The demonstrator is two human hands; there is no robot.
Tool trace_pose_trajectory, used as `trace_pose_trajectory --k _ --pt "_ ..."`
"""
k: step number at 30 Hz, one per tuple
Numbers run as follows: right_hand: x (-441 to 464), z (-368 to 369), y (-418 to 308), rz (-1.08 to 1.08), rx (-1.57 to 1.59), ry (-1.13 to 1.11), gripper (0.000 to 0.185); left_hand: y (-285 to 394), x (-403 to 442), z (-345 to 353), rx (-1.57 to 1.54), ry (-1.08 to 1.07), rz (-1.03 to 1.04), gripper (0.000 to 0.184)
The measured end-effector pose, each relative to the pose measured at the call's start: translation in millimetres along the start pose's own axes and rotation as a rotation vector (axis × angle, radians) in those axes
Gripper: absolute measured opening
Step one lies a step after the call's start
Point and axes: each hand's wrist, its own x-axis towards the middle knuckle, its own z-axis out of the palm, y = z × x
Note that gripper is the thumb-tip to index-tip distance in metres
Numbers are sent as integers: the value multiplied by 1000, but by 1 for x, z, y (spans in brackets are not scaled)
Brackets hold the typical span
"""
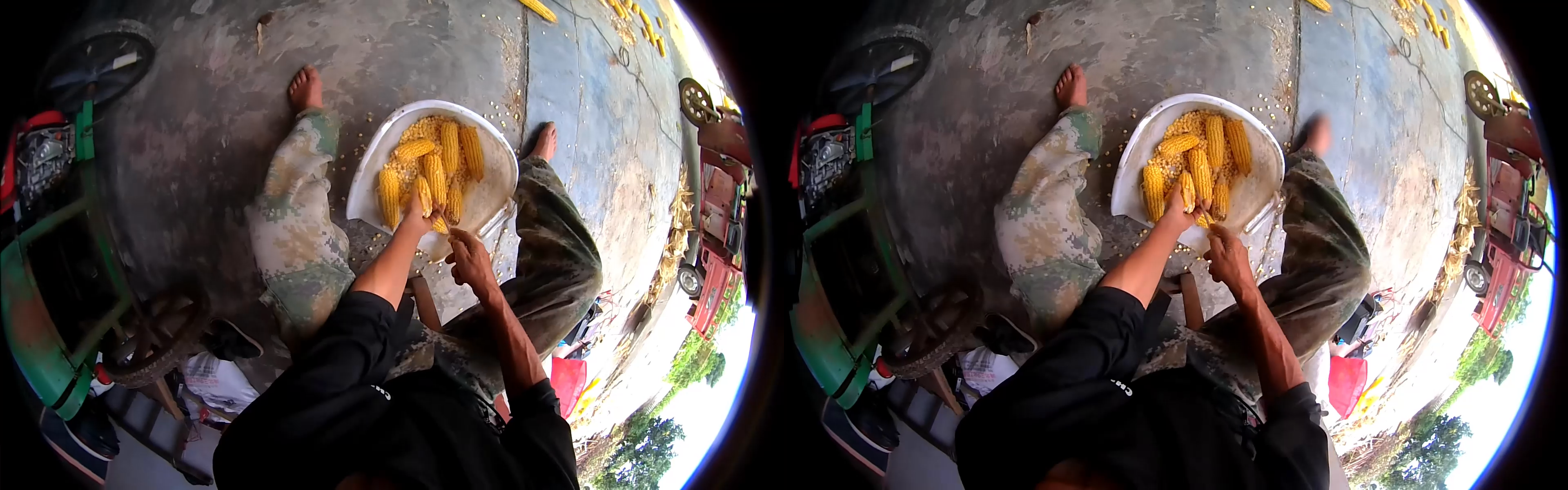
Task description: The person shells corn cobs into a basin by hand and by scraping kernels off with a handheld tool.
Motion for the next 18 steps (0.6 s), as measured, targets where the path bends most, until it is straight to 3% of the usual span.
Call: trace_pose_trajectory --k 4,8,12,18 --pt "-9 9 21 -57 -35 5 43 2 -3 10 -31 131 -10 50" --pt "8 21 31 -153 -132 80 42 2 -3 10 -61 94 -14 50" --pt "-1 14 4 -12 -56 20 39 3 0 7 -30 128 -43 56" --pt "22 9 -1 -18 -129 15 40 0 5 4 -11 136 -57 52"
